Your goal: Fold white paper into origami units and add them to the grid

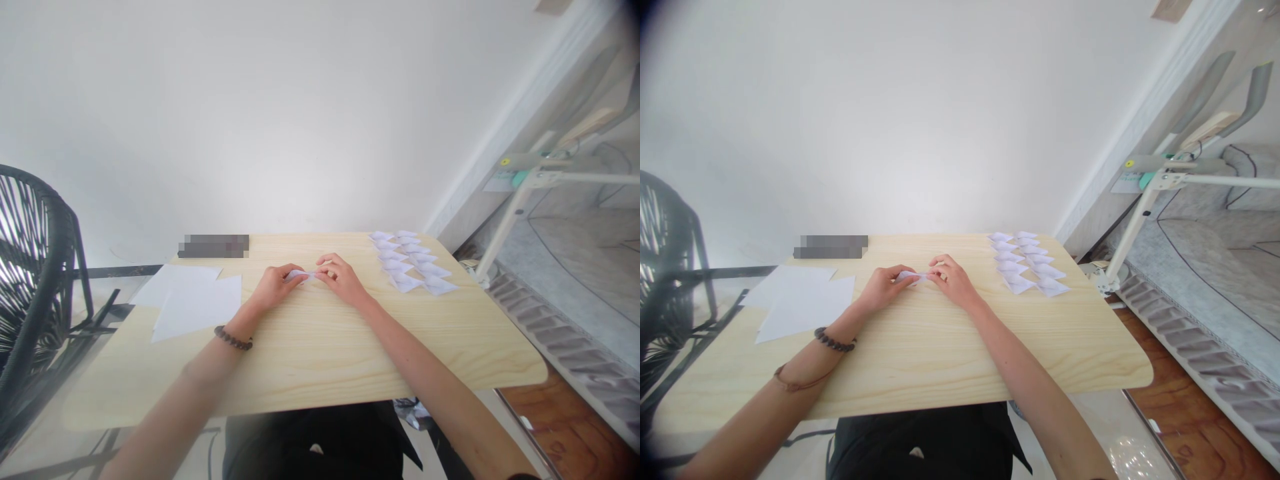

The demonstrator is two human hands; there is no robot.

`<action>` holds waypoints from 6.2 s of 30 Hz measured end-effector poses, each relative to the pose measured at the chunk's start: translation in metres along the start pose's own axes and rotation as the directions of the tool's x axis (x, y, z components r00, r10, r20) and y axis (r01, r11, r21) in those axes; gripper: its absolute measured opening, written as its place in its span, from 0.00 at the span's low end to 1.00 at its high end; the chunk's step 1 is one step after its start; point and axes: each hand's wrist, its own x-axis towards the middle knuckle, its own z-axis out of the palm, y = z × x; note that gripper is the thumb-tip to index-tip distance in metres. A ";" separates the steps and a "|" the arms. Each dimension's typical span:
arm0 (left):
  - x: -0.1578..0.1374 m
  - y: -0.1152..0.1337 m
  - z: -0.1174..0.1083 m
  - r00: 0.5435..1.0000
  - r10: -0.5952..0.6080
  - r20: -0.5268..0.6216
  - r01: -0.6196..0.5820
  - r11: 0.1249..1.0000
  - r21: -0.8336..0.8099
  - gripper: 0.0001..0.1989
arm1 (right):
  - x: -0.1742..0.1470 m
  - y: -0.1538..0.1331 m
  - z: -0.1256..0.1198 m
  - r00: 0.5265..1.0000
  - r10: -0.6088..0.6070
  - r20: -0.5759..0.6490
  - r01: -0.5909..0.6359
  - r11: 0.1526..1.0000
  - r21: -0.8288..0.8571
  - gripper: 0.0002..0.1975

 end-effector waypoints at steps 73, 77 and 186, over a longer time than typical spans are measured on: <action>0.004 0.008 0.000 0.982 -0.166 0.085 0.182 0.955 -0.234 0.20 | 0.000 -0.001 0.006 0.976 0.218 -0.001 -0.209 0.937 0.282 0.15; 0.004 0.008 0.000 0.978 -0.186 0.097 0.206 0.942 -0.267 0.20 | 0.000 -0.003 0.005 0.982 0.184 0.029 -0.185 0.941 0.282 0.11; 0.002 0.017 0.000 0.986 -0.060 0.154 0.095 0.968 -0.232 0.14 | 0.000 -0.011 0.003 0.982 0.095 0.162 -0.094 0.995 -0.013 0.10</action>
